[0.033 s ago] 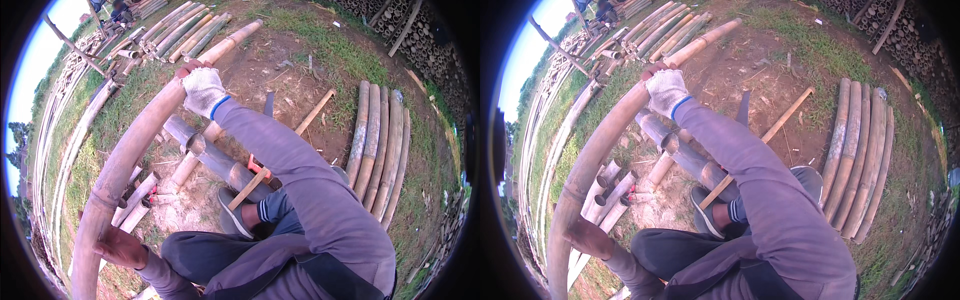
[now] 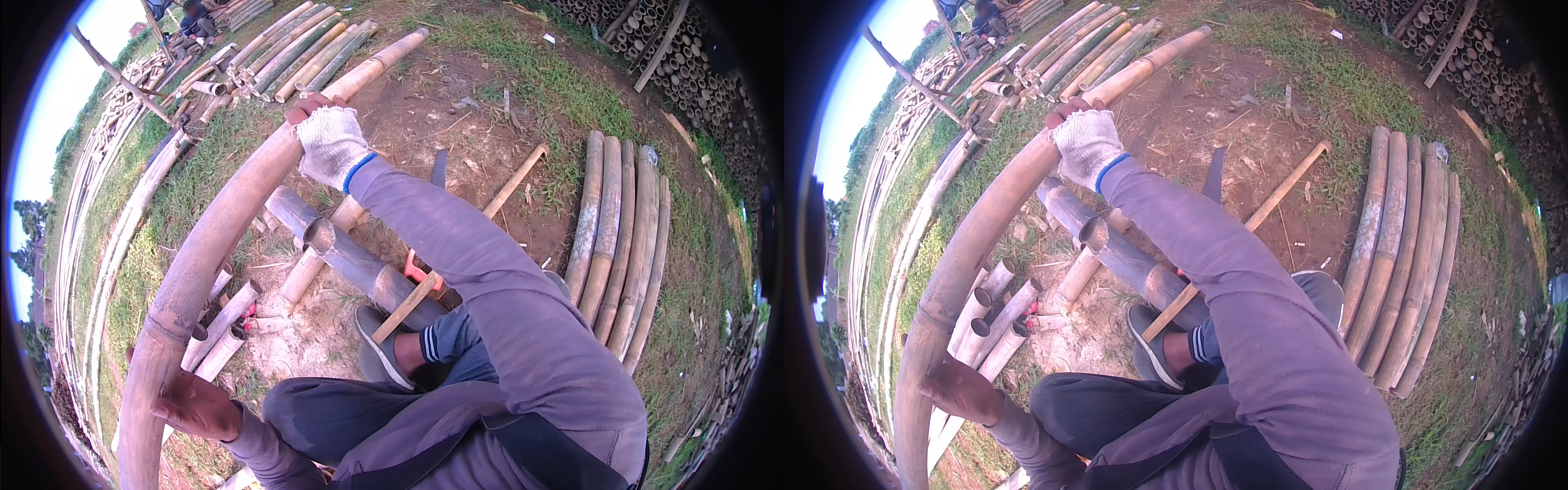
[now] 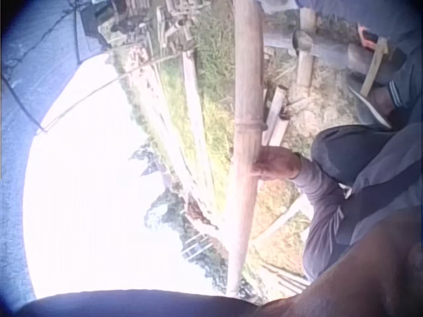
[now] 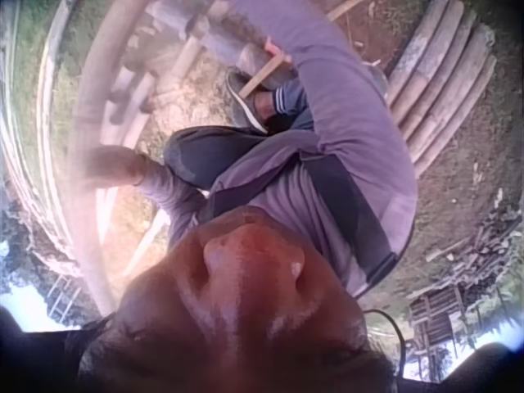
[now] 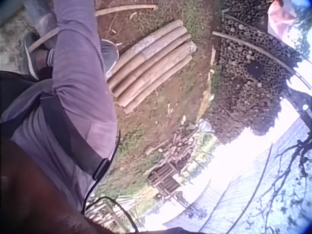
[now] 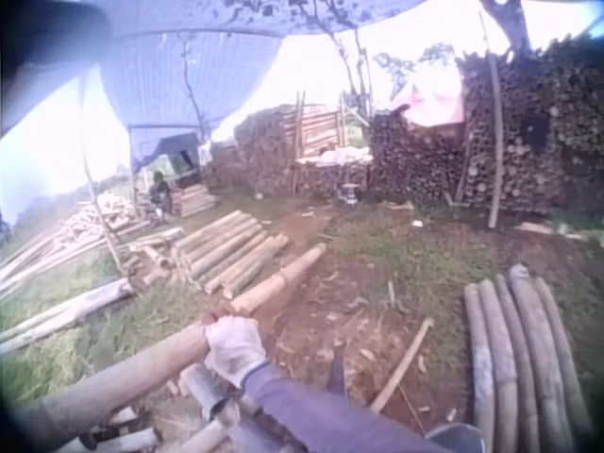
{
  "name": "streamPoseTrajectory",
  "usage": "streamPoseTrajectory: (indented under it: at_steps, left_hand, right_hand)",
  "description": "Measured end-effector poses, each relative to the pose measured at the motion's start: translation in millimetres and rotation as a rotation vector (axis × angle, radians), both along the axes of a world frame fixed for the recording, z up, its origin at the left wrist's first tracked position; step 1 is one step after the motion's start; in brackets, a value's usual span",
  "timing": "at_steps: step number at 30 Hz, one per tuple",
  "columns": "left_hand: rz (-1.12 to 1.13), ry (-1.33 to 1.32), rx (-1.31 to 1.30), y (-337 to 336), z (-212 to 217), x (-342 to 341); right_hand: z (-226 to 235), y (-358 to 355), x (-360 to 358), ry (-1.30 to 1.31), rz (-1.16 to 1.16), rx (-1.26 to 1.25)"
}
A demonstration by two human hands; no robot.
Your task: The person sits on the ground and uses a hand saw to cut long bamboo poles into shorter segments. They position each pole on a support, saw through it, and set the cut pieces aside. The person briefly adjusts the head-mounted camera mid-task before resuming cutting.
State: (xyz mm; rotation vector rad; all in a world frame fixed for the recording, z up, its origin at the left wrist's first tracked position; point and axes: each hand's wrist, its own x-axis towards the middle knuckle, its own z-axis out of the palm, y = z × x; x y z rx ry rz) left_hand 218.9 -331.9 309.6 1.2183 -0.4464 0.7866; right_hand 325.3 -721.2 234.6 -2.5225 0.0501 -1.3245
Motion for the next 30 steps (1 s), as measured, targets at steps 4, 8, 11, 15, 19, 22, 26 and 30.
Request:
streamPoseTrajectory:
  at_steps: [4, 8, 11, 15, 19, 22, 26, 30]
  left_hand:
    - [-0.047, -0.146, -0.093, 6, 14, -1]
    - [0.085, -0.214, -0.077, -21, 24, -3]
    - [0.114, -0.074, -0.112, -30, 3, 6]
    - [0.211, -0.071, -0.099, -16, 38, 17]
    - [0.170, -0.066, -0.167, -4, 43, 14]
    - [0.129, -0.140, -0.198, -3, 45, 15]
    - [0.098, -0.159, -0.228, -26, 39, 8]
    - [0.048, 0.001, -0.370, -34, 16, 11]
  right_hand:
    - [40, -9, -10, -0.129, -0.010, -0.041]
    - [37, -7, -3, -0.237, 0.019, 0.031]
    - [-17, 4, -1, 0.023, 0.072, 0.071]
    - [10, 14, 6, 0.111, -0.005, -0.017]
    - [17, 0, -5, -0.039, -0.007, -0.091]
    - [43, -3, -8, -0.105, -0.006, -0.073]
    - [75, -23, 6, -0.132, -0.121, -0.144]
    - [58, -23, 13, -0.090, -0.086, -0.147]
